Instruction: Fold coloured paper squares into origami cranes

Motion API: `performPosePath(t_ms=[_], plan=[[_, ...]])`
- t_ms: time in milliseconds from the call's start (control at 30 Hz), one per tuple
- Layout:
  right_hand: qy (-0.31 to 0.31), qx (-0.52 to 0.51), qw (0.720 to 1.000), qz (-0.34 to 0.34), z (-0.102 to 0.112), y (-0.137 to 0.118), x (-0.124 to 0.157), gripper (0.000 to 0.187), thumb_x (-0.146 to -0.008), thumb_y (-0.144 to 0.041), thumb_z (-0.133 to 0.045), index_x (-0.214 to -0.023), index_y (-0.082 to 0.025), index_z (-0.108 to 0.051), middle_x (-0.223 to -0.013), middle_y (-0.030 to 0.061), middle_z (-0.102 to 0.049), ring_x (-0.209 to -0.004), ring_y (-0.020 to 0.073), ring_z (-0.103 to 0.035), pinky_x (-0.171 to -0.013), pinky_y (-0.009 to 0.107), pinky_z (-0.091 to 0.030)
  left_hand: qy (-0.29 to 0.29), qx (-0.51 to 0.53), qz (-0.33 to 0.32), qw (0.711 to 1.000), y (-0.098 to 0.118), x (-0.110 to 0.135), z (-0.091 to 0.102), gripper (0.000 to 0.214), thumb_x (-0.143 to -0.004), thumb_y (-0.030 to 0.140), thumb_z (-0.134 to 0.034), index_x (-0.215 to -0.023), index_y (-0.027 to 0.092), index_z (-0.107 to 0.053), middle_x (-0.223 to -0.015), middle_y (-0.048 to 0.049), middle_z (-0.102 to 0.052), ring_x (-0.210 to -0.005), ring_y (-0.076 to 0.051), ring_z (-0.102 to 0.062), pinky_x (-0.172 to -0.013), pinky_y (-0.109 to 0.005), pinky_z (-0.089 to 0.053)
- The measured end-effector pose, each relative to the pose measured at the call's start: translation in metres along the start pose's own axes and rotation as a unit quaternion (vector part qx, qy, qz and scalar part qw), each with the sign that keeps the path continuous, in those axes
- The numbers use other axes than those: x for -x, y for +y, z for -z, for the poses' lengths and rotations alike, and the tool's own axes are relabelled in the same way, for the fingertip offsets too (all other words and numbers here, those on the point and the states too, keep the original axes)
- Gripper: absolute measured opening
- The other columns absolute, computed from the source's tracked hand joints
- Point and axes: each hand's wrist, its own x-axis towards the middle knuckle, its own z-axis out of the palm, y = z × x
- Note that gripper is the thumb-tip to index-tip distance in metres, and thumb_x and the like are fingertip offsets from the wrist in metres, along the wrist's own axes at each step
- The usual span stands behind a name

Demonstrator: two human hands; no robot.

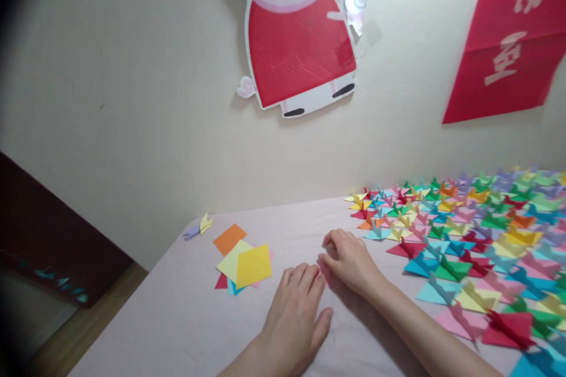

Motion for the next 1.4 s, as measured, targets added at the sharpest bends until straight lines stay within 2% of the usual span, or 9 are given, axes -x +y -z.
performPosePath(t_ms=[100,233,500,700,933,1067,1200,1267,1400], plan=[[0.010,0.049,0.999,-0.003,-0.002,-0.011,0.004,0.013,-0.074,-0.025,-0.065,-0.085,-0.022,-0.059,-0.088,0.0050,-0.068,-0.087,0.0247,-0.060,-0.074,0.033,-0.036,-0.010,-0.001,0.011,1.000,0.001,-0.002,0.003,0.040,-0.095,0.041,-0.055,-0.124,0.014,-0.059,-0.128,-0.0118,-0.059,-0.119,-0.029,-0.050,-0.107,-0.048,-0.038],[0.005,0.051,0.999,-0.010,-0.004,-0.013,0.004,0.012,-0.074,-0.022,-0.064,-0.086,-0.021,-0.060,-0.090,0.0050,-0.068,-0.088,0.0241,-0.060,-0.074,0.032,-0.032,-0.016,-0.004,0.004,1.000,0.001,-0.003,0.004,0.041,-0.095,0.040,-0.054,-0.125,0.014,-0.058,-0.128,-0.0113,-0.060,-0.118,-0.030,-0.050,-0.107,-0.048,-0.038],[-0.008,0.012,1.000,-0.011,-0.004,-0.001,-0.001,0.016,-0.072,-0.016,-0.060,-0.087,-0.023,-0.060,-0.091,0.0036,-0.069,-0.090,0.0236,-0.060,-0.077,0.033,-0.035,-0.017,-0.010,0.002,1.000,0.001,0.001,0.005,0.038,-0.095,0.042,-0.054,-0.120,0.014,-0.061,-0.121,-0.0112,-0.062,-0.111,-0.029,-0.052,-0.105,-0.049,-0.038],[-0.010,0.002,1.000,-0.018,-0.004,0.000,-0.002,0.020,-0.071,-0.012,-0.058,-0.087,-0.023,-0.060,-0.090,0.0030,-0.068,-0.091,0.0240,-0.061,-0.080,0.035,-0.037,-0.046,-0.022,0.000,0.999,0.002,0.007,0.009,0.034,-0.094,0.039,-0.054,-0.111,0.012,-0.066,-0.110,-0.0111,-0.064,-0.106,-0.029,-0.053,-0.101,-0.049,-0.040],[-0.003,0.000,1.000,-0.005,-0.006,0.004,-0.001,0.020,-0.072,-0.010,-0.056,-0.087,-0.023,-0.060,-0.087,0.0024,-0.068,-0.088,0.0230,-0.060,-0.079,0.034,-0.037,-0.037,-0.051,-0.016,0.998,0.001,0.011,0.008,0.033,-0.092,0.039,-0.056,-0.107,0.012,-0.067,-0.105,-0.0112,-0.064,-0.103,-0.029,-0.054,-0.098,-0.049,-0.042],[0.003,0.001,1.000,0.001,-0.008,0.004,0.000,0.019,-0.074,-0.010,-0.054,-0.087,-0.023,-0.060,-0.087,0.0026,-0.067,-0.086,0.0223,-0.060,-0.079,0.034,-0.037,-0.031,-0.046,0.028,0.998,-0.002,0.011,0.004,0.036,-0.093,0.039,-0.055,-0.117,0.012,-0.064,-0.119,-0.0131,-0.063,-0.111,-0.031,-0.053,-0.100,-0.049,-0.040],[0.004,0.004,1.000,0.000,-0.008,0.001,0.001,0.020,-0.073,-0.009,-0.053,-0.087,-0.022,-0.060,-0.086,0.0032,-0.067,-0.086,0.0228,-0.060,-0.078,0.034,-0.037,-0.005,-0.002,0.002,1.000,-0.005,0.009,-0.005,0.054,-0.098,0.046,-0.048,-0.142,0.016,-0.046,-0.149,-0.0102,-0.046,-0.130,-0.030,-0.043,-0.110,-0.048,-0.032],[-0.001,0.001,1.000,0.001,-0.007,0.000,0.000,0.021,-0.073,-0.009,-0.053,-0.087,-0.022,-0.061,-0.086,0.0039,-0.067,-0.087,0.0234,-0.060,-0.078,0.034,-0.038,-0.011,0.018,-0.007,1.000,-0.005,0.006,-0.008,0.059,-0.099,0.052,-0.045,-0.147,0.017,-0.041,-0.153,-0.0079,-0.043,-0.133,-0.030,-0.041,-0.111,-0.048,-0.031],[-0.026,-0.024,0.999,0.016,0.004,0.003,-0.002,0.016,-0.076,-0.013,-0.054,-0.085,-0.022,-0.061,-0.086,0.0034,-0.068,-0.085,0.0222,-0.061,-0.079,0.034,-0.042,-0.015,0.028,0.005,0.999,-0.004,0.001,-0.005,0.056,-0.099,0.052,-0.044,-0.143,0.017,-0.048,-0.146,-0.0073,-0.051,-0.128,-0.029,-0.046,-0.110,-0.048,-0.033]])
